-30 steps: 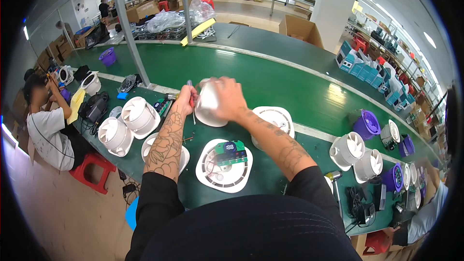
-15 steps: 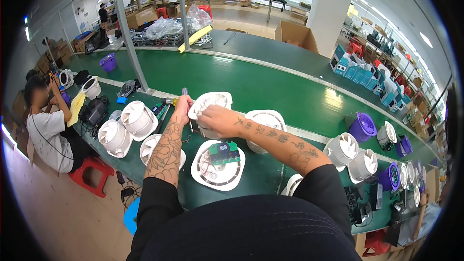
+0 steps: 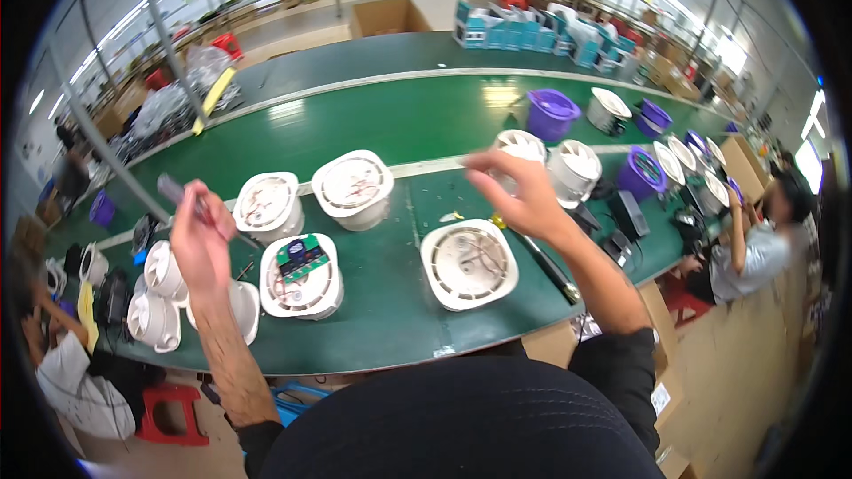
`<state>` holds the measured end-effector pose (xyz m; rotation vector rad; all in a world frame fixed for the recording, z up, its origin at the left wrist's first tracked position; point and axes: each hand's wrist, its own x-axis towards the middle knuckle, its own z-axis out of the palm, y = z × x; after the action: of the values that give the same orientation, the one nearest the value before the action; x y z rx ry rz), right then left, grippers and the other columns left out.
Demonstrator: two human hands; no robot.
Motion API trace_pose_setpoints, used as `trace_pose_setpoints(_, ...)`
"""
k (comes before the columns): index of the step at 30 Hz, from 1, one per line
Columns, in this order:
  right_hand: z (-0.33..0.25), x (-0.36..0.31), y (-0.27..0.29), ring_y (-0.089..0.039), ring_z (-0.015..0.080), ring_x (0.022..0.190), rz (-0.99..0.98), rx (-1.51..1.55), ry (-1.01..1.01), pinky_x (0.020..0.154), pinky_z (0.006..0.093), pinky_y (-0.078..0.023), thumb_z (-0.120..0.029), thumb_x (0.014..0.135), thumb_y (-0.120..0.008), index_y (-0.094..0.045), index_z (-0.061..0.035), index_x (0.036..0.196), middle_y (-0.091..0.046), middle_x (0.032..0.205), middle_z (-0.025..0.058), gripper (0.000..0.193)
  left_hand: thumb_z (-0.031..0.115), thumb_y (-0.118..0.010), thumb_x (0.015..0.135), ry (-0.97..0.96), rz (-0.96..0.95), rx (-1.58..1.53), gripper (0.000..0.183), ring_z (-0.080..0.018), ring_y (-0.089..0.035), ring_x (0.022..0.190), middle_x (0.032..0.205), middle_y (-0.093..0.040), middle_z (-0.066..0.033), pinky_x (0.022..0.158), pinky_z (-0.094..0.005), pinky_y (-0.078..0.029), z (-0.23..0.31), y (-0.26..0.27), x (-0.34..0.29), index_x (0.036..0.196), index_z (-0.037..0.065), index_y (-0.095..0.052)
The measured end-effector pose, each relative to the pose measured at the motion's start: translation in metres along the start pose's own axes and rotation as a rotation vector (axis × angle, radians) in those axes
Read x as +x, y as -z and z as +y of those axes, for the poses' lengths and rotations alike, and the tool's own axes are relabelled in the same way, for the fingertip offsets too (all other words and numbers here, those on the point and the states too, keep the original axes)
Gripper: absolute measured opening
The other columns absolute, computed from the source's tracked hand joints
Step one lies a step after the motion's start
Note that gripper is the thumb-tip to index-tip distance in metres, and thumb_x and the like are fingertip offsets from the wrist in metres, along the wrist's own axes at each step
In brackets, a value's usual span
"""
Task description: The person assembles small electronic devices on a factory assembly line. They use a hammer and a metal rod to secure components inside white and purple plastic housings, then place the finished units on the table.
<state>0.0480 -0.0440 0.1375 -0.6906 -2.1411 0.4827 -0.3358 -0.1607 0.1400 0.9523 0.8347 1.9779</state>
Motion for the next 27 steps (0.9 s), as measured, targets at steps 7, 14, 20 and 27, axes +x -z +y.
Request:
trace_pose_setpoints(7,0.060,-0.198,0.043,-0.062,0.0351,0.089,-0.244,-0.610,-0.626,0.072,0.0422,-0.051,-0.041,0.081,-0.069,-0.053,-0.0018,0.112,-0.061,0.094,0.0178,0.053,0.026,-0.048,0.101,0.198,-0.296,-0.227,0.023,-0.0103,-0.038,0.059,0.067,-0.041,-0.0007,0.057,-0.0274,-0.035,-0.126,-0.129,-0.104,0.087,0.008,-0.045)
trace_pose_setpoints(14,0.106,-0.233,0.004,-0.061,0.0355,0.081,-0.085,-0.651,-0.541,0.066,0.0456,-0.052,-0.021,0.082,-0.062,-0.048,-0.0003,0.095,-0.058,0.087,0.0174,0.028,0.018,-0.050,0.100,0.202,-0.229,-0.016,0.032,-0.0089,-0.040,0.058,0.062,-0.043,-0.0003,0.060,-0.0271,-0.039,-0.201,-0.175,-0.110,0.071,0.007,-0.044)
trace_pose_setpoints(20,0.104,-0.225,0.006,-0.063,0.0331,0.079,-0.075,-0.666,-0.610,0.064,0.0438,-0.054,-0.024,0.080,-0.061,-0.050,-0.0015,0.089,-0.059,0.084,0.0161,0.027,0.020,-0.052,0.099,0.212,-0.200,0.173,0.033,-0.0081,-0.043,0.061,0.063,-0.042,0.0010,0.069,-0.0313,-0.047,-0.225,-0.181,-0.111,0.070,0.009,-0.042)
trace_pose_setpoints(27,0.107,-0.232,0.007,-0.062,0.0328,0.074,0.040,-0.601,-0.584,0.065,0.0431,-0.052,-0.024,0.081,-0.062,-0.053,-0.0003,0.090,-0.062,0.080,0.0156,0.027,0.021,-0.050,0.100,0.214,-0.221,0.315,0.034,-0.0087,-0.043,0.063,0.063,-0.040,0.0007,0.076,-0.0345,-0.051,-0.217,-0.181,-0.118,0.070,0.010,-0.039)
